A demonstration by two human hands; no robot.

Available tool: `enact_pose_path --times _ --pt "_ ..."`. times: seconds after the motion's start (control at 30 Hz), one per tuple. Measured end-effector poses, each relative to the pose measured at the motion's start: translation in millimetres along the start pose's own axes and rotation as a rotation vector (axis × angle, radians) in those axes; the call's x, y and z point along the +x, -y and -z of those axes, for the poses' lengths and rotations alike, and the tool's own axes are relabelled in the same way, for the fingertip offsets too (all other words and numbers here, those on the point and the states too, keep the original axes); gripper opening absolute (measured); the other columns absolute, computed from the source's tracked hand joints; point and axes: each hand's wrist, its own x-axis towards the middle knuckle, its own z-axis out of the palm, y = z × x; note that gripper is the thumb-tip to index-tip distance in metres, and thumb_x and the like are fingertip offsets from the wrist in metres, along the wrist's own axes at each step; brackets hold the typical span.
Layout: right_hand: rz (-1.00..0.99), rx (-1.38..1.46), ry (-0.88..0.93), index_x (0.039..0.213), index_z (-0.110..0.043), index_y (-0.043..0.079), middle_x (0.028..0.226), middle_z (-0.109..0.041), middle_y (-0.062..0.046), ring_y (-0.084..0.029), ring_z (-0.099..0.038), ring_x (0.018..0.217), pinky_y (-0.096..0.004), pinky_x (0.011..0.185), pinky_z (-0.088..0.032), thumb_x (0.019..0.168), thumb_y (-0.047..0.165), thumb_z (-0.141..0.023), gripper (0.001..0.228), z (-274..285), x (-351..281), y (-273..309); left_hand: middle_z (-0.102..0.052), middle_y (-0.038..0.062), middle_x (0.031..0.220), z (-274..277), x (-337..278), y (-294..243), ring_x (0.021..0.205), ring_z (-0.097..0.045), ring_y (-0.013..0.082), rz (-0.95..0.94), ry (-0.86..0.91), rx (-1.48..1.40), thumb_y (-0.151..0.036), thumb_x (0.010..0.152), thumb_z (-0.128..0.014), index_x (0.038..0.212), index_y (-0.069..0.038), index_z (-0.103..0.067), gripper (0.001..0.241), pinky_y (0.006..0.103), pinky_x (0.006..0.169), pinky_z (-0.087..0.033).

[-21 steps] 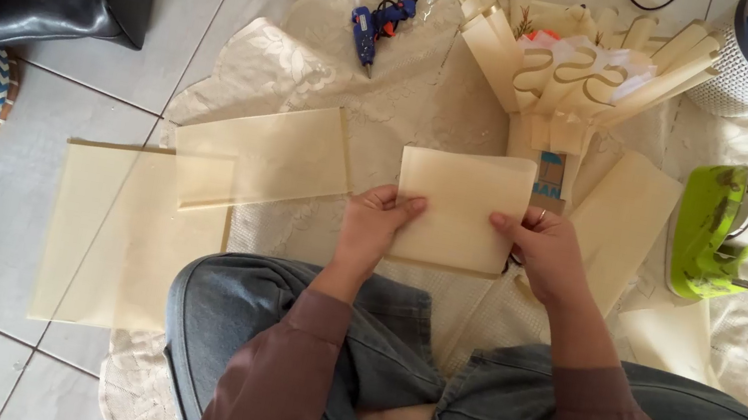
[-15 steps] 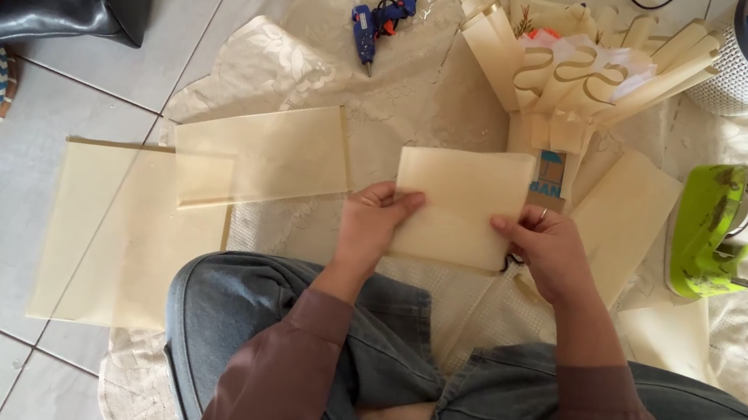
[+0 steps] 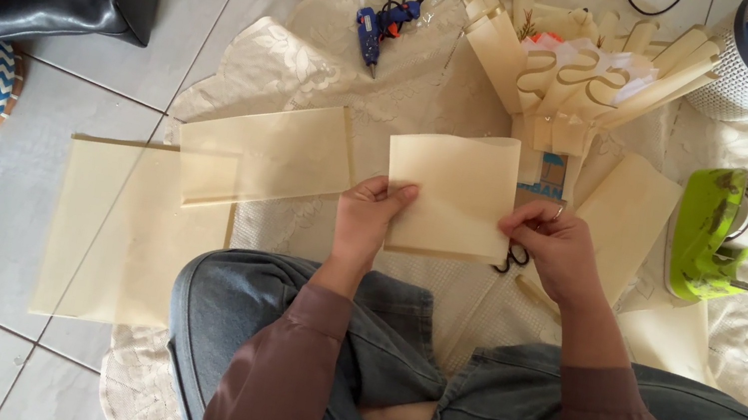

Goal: Assembling a gift bouquet by folding and cutting wrapping paper and arranging it around a teddy bear and flowers.

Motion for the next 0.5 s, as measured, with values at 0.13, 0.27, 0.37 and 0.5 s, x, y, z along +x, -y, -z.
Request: enact_pose_path --times 0.13,0.27,0.37,0.5 --pt "-0.001 -0.017 -0.008 0.094 -0.076 -0.004 0.066 -0.062 -0.003 -0.001 -0.046 0.052 -0.015 0.051 -0.043 0.079 -0.008 -0.080 0.016 0 -2 3 -0.077 0.004 0.084 0 0 3 0.078 -0.071 0.0116 -0.003 -0.001 -0.006 -0.014 0.086 -0.083 0.107 -0.005 -0.079 0.023 0.0291 0.076 -0.063" --pt "0.004 0.013 0.086 0.117 -0.074 -0.004 0.101 -0.068 -0.006 -0.004 -0.055 0.076 -0.020 0.064 -0.054 0.074 -0.011 -0.081 0.044 5 -4 6 -0.077 0.005 0.083 0 -1 -3 0.077 -0.073 0.0133 -0.014 -0.001 -0.032 -0.014 0.086 -0.083 0.105 -0.007 -0.079 0.020 0.0303 0.073 -0.064" --pt "0.018 0.027 0.129 0.124 -0.070 -0.006 0.112 -0.067 -0.010 -0.009 -0.057 0.079 -0.026 0.065 -0.059 0.073 -0.013 -0.080 0.052 8 -5 7 -0.077 0.005 0.083 0 -2 -3 0.077 -0.073 0.0131 -0.018 -0.002 -0.047 -0.013 0.086 -0.084 0.104 -0.006 -0.079 0.020 0.0306 0.072 -0.064" --pt "0.046 0.017 0.149 0.127 -0.068 -0.007 0.115 -0.067 -0.014 -0.011 -0.059 0.075 -0.030 0.063 -0.061 0.074 -0.016 -0.077 0.055 13 -3 5 -0.077 0.006 0.083 0 -2 -3 0.077 -0.073 0.0133 -0.025 0.009 -0.062 -0.014 0.086 -0.084 0.104 -0.006 -0.079 0.020 0.0313 0.072 -0.064"
